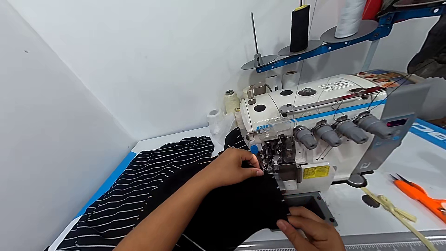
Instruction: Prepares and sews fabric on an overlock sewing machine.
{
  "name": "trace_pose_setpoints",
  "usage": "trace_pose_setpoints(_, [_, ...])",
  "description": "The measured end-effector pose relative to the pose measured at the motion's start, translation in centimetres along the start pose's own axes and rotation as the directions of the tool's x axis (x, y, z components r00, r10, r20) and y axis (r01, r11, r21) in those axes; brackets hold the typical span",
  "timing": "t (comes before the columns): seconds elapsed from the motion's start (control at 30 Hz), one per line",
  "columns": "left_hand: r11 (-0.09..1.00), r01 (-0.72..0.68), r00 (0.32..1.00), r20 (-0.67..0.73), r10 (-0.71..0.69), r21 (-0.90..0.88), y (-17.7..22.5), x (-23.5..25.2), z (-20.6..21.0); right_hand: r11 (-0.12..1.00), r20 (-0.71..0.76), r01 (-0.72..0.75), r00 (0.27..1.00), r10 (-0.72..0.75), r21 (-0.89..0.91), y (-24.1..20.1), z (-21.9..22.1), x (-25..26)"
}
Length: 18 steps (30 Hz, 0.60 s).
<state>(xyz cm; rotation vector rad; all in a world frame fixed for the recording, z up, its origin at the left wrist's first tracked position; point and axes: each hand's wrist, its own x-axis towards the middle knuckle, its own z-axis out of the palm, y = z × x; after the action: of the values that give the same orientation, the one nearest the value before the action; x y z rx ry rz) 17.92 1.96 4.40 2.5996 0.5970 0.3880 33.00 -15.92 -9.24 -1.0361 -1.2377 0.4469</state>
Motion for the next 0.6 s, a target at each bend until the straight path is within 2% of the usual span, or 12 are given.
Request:
trace_pose_setpoints(0.17, [1.0, -0.012, 0.998, 0.056, 0.011, 0.014, 0.1, -0.5, -0.6, 0.996, -0.007, -0.016, 1.0, 0.017, 0.083, -0.7, 0.2, -0.8])
trace_pose_setpoints(0.33, [1.0, -0.005, 1.0, -0.023, 0.005, 0.003, 0.3, -0.6, 0.0, 0.991, -0.034, -0.072, 0.997, 0.076, 0.112, -0.7, 0.5, -0.8])
trace_pose_setpoints(0.4, [0.99, -0.073, 0.985, -0.148, 0.091, 0.123, 0.2, -0.8, 1.0, 0.978, -0.054, -0.117, 0.99, 0.128, 0.173, -0.7, 0.7, -0.8])
trace_pose_setpoints(0.47, [0.939, -0.115, 0.937, -0.277, 0.211, 0.325, 0.5, -1.3, 2.4, 0.945, -0.08, -0.183, 0.974, 0.212, 0.272, -0.9, 1.0, -0.8])
trace_pose_setpoints(0.53, [0.885, -0.067, 0.901, -0.353, 0.252, 0.461, 1.7, -2.6, 4.2, 0.91, -0.024, -0.273, 0.955, 0.295, 0.311, -1.2, 1.0, -0.6])
trace_pose_setpoints(0.6, [0.848, 0.015, 0.883, -0.405, 0.237, 0.529, 2.8, -4.1, 6.2, 0.887, 0.106, -0.343, 0.939, 0.326, 0.31, -1.3, 0.5, -0.3])
